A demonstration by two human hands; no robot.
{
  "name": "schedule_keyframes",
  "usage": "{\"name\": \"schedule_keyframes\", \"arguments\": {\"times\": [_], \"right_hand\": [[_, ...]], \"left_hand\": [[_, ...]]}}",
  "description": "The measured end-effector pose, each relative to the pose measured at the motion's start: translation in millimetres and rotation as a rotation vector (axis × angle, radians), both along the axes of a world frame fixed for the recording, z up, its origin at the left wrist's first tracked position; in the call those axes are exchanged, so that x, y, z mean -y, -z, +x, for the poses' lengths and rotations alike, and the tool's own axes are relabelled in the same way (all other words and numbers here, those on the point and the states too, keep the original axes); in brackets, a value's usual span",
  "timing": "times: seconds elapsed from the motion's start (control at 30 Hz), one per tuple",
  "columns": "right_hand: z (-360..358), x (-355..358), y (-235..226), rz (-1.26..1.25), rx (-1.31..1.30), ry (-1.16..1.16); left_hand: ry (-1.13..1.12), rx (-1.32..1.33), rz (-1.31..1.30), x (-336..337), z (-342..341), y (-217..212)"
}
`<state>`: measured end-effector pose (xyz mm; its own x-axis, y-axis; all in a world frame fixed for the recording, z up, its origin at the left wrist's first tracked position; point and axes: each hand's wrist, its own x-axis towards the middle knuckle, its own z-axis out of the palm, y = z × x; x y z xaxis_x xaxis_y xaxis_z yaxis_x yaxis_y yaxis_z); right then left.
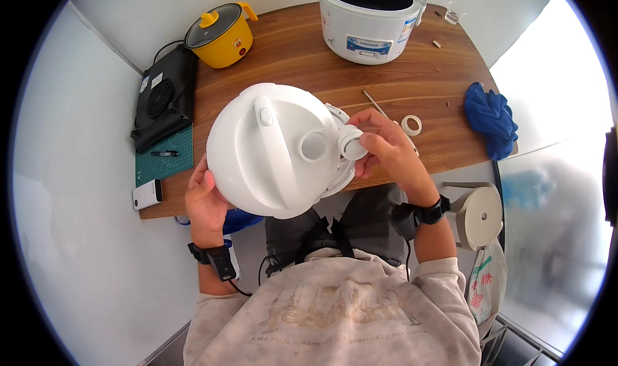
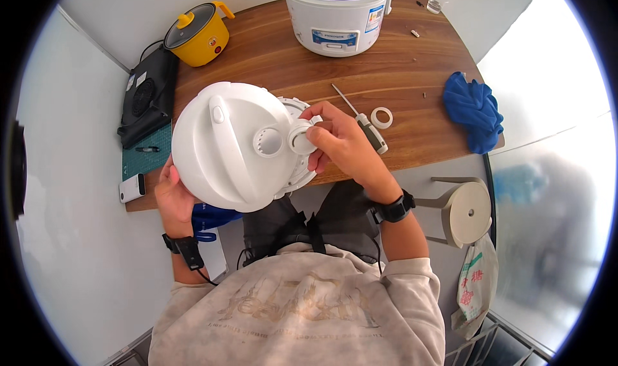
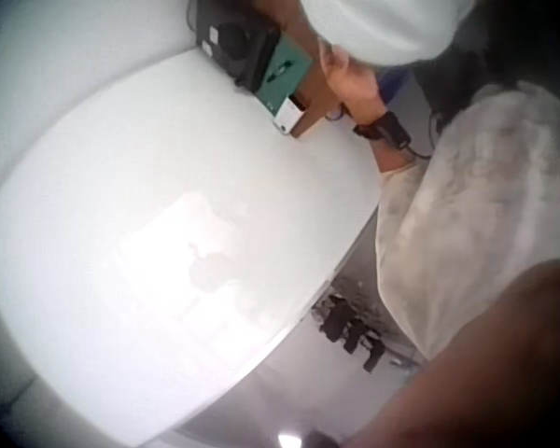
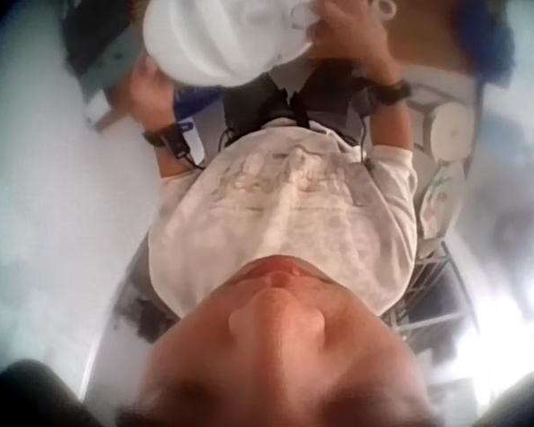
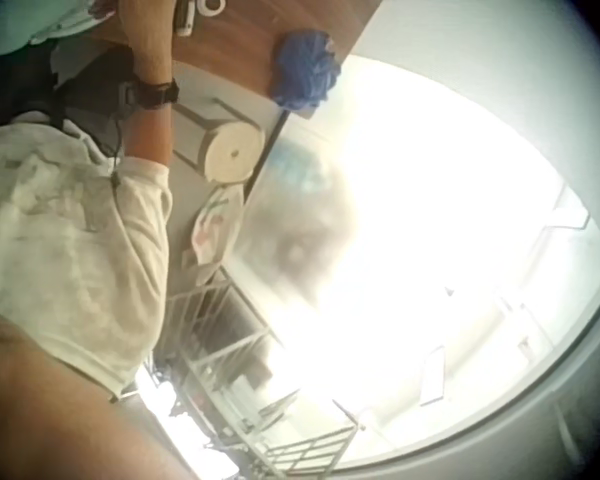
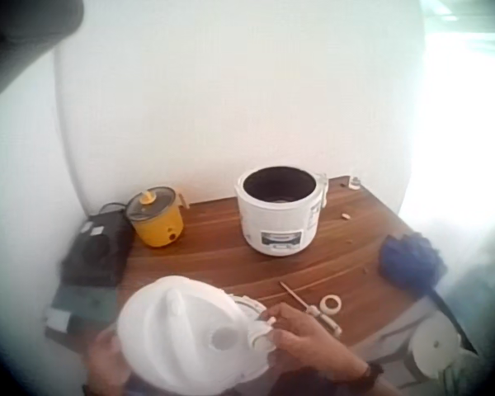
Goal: The person uses a screwdriver to loosen and remove screws from a white perforated plastic lid, then separates the lid from its base. They insert a small white plastic component into the center of the lid and reattach the lid to the base.
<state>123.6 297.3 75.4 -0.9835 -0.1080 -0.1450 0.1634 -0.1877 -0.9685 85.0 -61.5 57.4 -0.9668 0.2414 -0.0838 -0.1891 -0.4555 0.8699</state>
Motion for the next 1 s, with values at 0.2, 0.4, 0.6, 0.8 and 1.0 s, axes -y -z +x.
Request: {"name": "schedule_keyframes", "arguments": {"times": [0.2, 0.4, 0.6, 0.8, 1.0], "right_hand": [[1.4, 12.4, 2.6, 0.053, -0.054, 0.011], [6.8, 23.8, -0.5, 0.197, -0.067, 0.065], [10.5, 35.9, 5.5, 0.406, -0.183, 0.116], [7.5, 37.7, 25.1, 0.629, -0.392, 0.233], [10.2, 33.4, 27.5, 0.803, -0.409, 0.268]], "left_hand": [[0.032, -0.001, 0.009, -5.2, -1.7, 0.5], [0.058, 0.018, 0.024, -8.3, -0.4, 1.5], [0.073, 0.036, 0.003, -18.6, 0.9, -2.4], [0.091, 0.041, -0.023, -20.8, -0.2, -0.6], [0.083, 0.034, -0.003, -19.3, 1.6, 2.9]]}}
